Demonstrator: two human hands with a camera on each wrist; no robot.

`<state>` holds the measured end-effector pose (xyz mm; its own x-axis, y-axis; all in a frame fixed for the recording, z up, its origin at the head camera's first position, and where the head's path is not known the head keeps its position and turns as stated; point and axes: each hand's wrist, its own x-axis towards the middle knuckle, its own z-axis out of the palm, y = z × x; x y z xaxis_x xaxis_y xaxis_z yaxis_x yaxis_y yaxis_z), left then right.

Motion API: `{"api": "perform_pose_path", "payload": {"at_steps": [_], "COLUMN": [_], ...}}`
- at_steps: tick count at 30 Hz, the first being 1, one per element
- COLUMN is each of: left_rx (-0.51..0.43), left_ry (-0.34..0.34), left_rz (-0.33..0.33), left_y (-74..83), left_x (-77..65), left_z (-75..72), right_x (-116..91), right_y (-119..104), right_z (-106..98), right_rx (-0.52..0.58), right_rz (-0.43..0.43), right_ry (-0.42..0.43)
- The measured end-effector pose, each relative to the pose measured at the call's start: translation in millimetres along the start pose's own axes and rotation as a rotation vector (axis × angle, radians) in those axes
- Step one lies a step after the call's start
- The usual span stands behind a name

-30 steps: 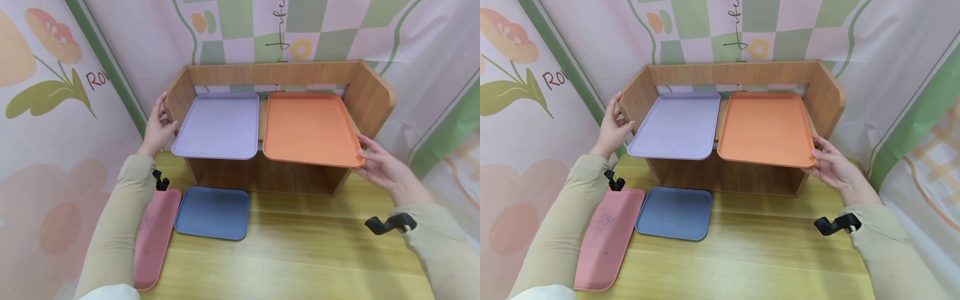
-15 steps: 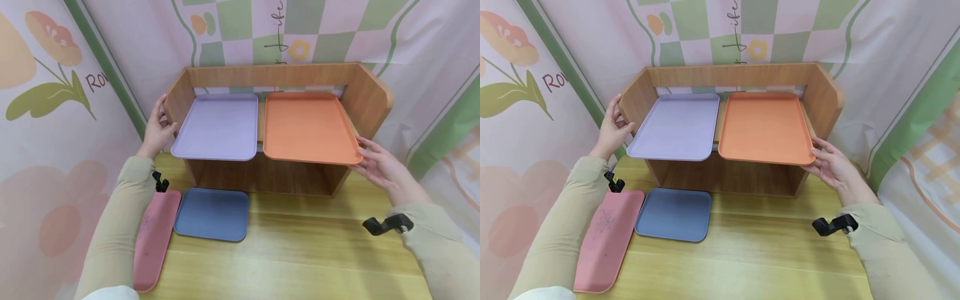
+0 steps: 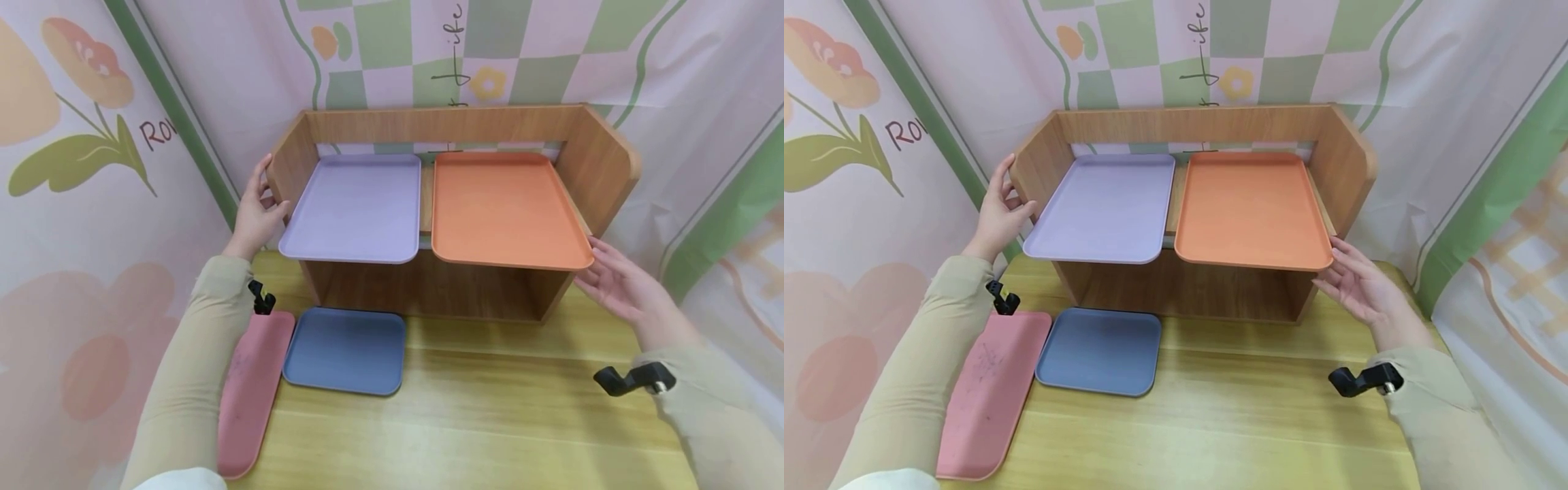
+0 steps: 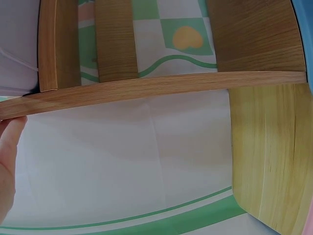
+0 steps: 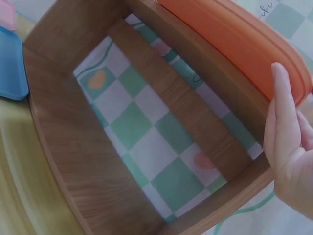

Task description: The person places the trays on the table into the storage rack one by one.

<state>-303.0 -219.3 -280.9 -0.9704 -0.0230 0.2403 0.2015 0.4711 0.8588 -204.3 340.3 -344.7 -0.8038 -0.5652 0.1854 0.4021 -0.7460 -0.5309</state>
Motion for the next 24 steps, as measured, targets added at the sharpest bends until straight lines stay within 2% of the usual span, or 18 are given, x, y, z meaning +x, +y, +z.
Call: {"api": "perform_pose_path", "payload": {"at_steps": [4, 9, 13, 18, 24], "left_rx": [0.001, 0.002, -0.002, -0.028, -0.041], "left_ry": [0.001, 0.002, 0.003, 0.012, 0.016], "left_rz": [0.001, 0.005, 0.009, 0.037, 0.042], "left_y": [-0.6, -0.4, 0.5, 0.3, -1.4], "left_x": [0.0, -0.4, -0.6, -0.6, 0.7], "left_z": [-0.3, -0.3, 0.2, 1.0, 1.6], "right_x": [-3, -6, -6, -4, 4], "right_y": [8, 23, 39, 64, 101], "right_z": [-9, -20, -31, -43, -57], "right_rx": [0.080, 0.072, 0.053, -0.008, -0.077], "right_rz": [0.028, 0.016, 0.020, 0.036, 0.106], "right_ry": [-0.121, -0.149, -0.129, -0.039, 0.036]}}
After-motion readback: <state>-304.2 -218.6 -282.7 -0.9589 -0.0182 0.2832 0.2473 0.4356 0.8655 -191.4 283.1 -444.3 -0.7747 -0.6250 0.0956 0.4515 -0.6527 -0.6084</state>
